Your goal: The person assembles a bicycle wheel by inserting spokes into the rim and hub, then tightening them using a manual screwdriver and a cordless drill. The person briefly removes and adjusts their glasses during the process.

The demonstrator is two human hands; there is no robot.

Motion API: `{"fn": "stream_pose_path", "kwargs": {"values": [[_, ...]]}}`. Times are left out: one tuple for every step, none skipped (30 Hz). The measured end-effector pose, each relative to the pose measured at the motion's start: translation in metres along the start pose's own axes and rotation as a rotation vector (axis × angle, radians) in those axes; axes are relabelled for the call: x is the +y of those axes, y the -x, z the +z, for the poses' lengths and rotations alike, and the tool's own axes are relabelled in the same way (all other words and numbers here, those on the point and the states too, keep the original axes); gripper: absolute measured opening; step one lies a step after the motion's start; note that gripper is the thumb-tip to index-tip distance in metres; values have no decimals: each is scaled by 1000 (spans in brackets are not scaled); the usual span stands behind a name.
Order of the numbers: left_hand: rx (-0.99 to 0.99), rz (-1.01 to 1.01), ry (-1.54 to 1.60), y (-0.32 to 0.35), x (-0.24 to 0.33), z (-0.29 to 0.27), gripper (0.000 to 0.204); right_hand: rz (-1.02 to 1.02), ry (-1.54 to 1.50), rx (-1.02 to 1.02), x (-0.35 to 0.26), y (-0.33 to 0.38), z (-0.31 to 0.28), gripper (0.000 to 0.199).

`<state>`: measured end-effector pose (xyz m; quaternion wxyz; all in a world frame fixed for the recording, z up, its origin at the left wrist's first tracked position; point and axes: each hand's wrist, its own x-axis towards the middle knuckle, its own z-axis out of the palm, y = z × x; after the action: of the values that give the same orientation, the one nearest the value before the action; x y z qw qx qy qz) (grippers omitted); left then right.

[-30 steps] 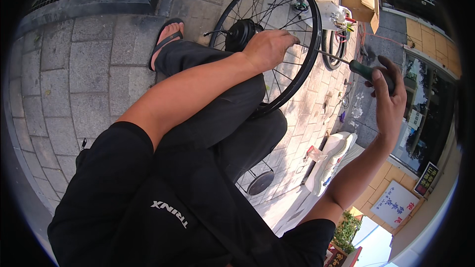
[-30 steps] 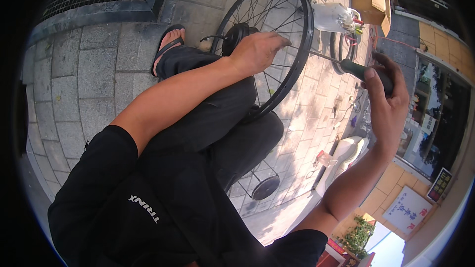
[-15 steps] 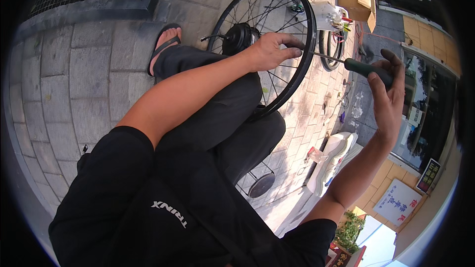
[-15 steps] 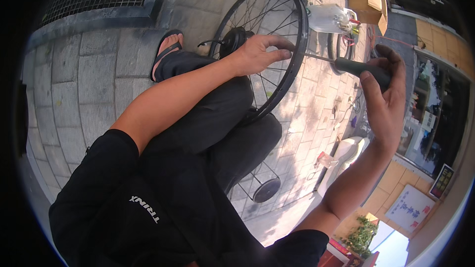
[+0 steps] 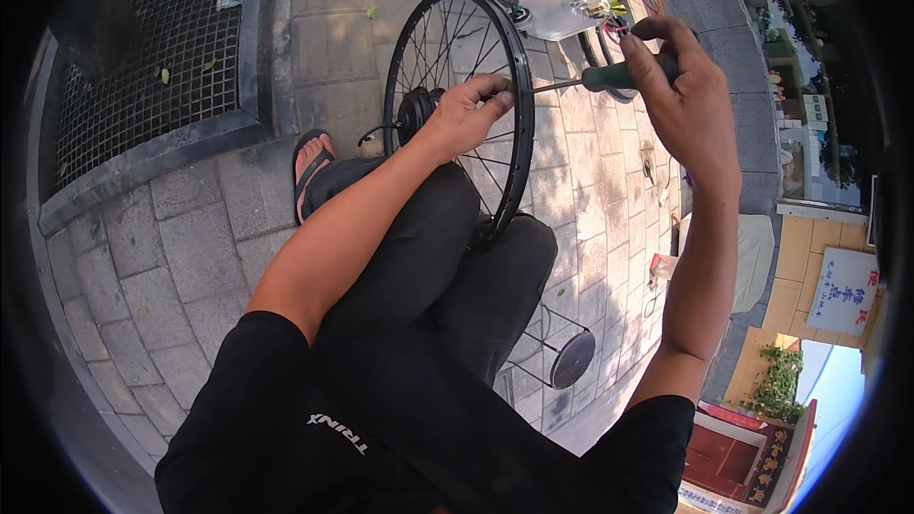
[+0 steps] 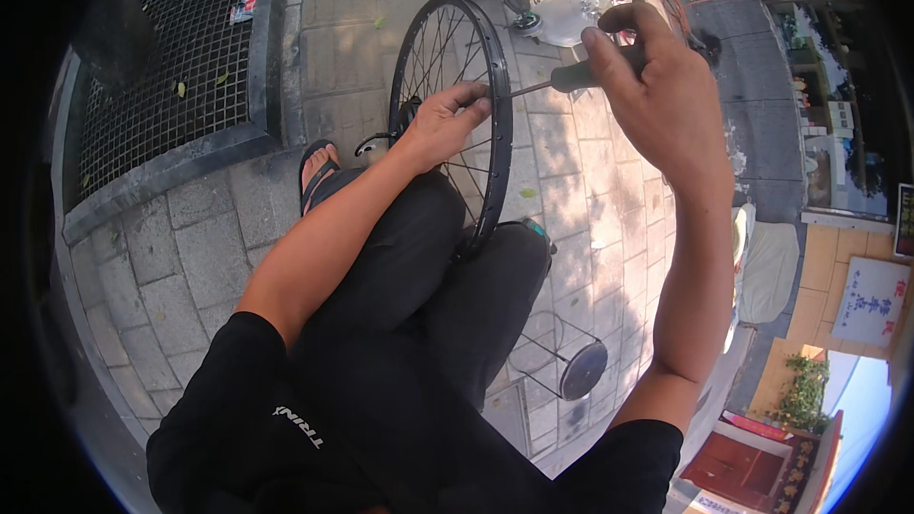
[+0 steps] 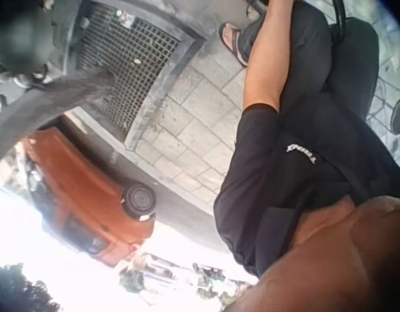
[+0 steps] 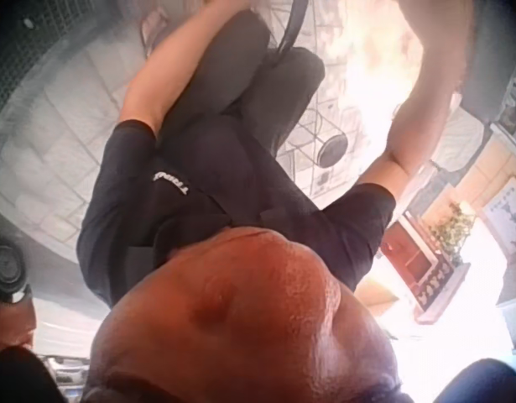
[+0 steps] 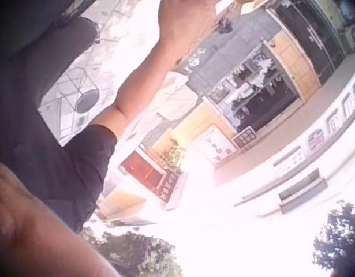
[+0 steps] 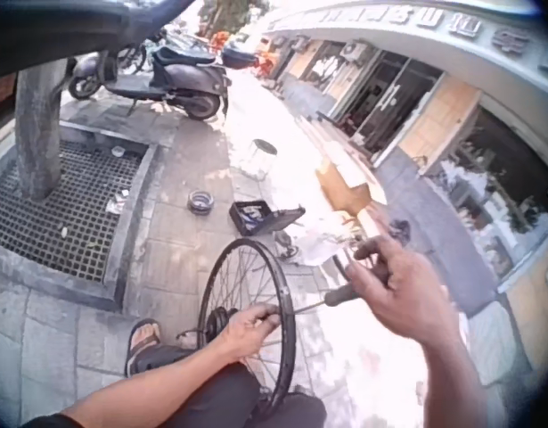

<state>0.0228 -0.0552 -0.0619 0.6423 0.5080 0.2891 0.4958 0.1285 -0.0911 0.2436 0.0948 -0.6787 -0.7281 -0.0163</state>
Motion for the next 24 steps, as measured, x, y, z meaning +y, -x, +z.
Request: {"fn": "stream_pose_path", "kwargs": {"values": [[-28, -46, 22, 1, 4, 0, 28, -13, 27, 1, 2, 2, 0, 44], [-55, -93, 43, 2, 9, 1, 30, -26, 56, 1, 4, 5, 0, 45], [-81, -140, 65, 3, 13, 2, 31, -40, 86, 0, 7, 6, -1, 46], [-69, -120, 134, 3, 11, 5, 29, -184, -95, 31, 22, 5, 2, 49], [-98, -98, 157, 1, 3, 2, 27, -232, -111, 40, 23, 2, 2, 49], [-127, -76, 180, -4, -5, -2, 26, -282, -124, 49, 23, 0, 1, 48], [-164, -61, 203, -5, -3, -4, 26, -324, -138, 59, 24, 2, 2, 48], [-196, -93, 146, -5, 0, -7, 25, -226, -56, 46, 16, 4, 1, 46], [-227, -125, 90, -5, 2, -10, 25, -171, 37, 40, 12, 4, 3, 46], [-260, -158, 34, -4, 9, -11, 24, -111, 130, 32, 9, 3, 5, 46], [-301, -204, -21, -5, 16, -11, 25, -49, 222, 21, 9, 3, 4, 46], [-341, -249, -76, -8, 24, -12, 25, -60, 184, 3, 10, 6, 4, 47], [-374, -295, -134, -11, 32, -15, 25, -67, 116, -11, 10, 11, 1, 47], [-431, -250, -164, -15, 31, -17, 25, -76, 49, -26, 10, 16, -2, 47], [-441, -253, -172, -16, 33, -19, 24, -86, -19, -40, 10, 20, -5, 46], [-456, -257, -176, -17, 34, -17, 23, -230, -21, 18, 21, 23, -1, 47], [-471, -261, -180, -17, 35, -15, 22, -248, -50, 34, 28, 28, 2, 47], [-464, -273, -166, -18, 37, -18, 21, -267, -78, 51, 32, 32, 3, 47], [-460, -289, -146, -16, 38, -19, 20, -281, -103, 61, 37, 38, 5, 47], [-455, -305, -127, -16, 39, -20, 20, -257, -66, 103, 39, 41, 6, 43], [-443, -316, -128, -17, 41, -21, 21, -183, 2, 88, 38, 43, 5, 41], [-431, -328, -130, -19, 46, -20, 22, -106, 69, 71, 35, 45, 2, 41], [-418, -341, -133, -19, 51, -17, 24, -30, 133, 53, 34, 48, 1, 41], [-387, -364, -140, -15, 54, -15, 27, -47, 135, 133, 39, 51, 9, 43]]}}
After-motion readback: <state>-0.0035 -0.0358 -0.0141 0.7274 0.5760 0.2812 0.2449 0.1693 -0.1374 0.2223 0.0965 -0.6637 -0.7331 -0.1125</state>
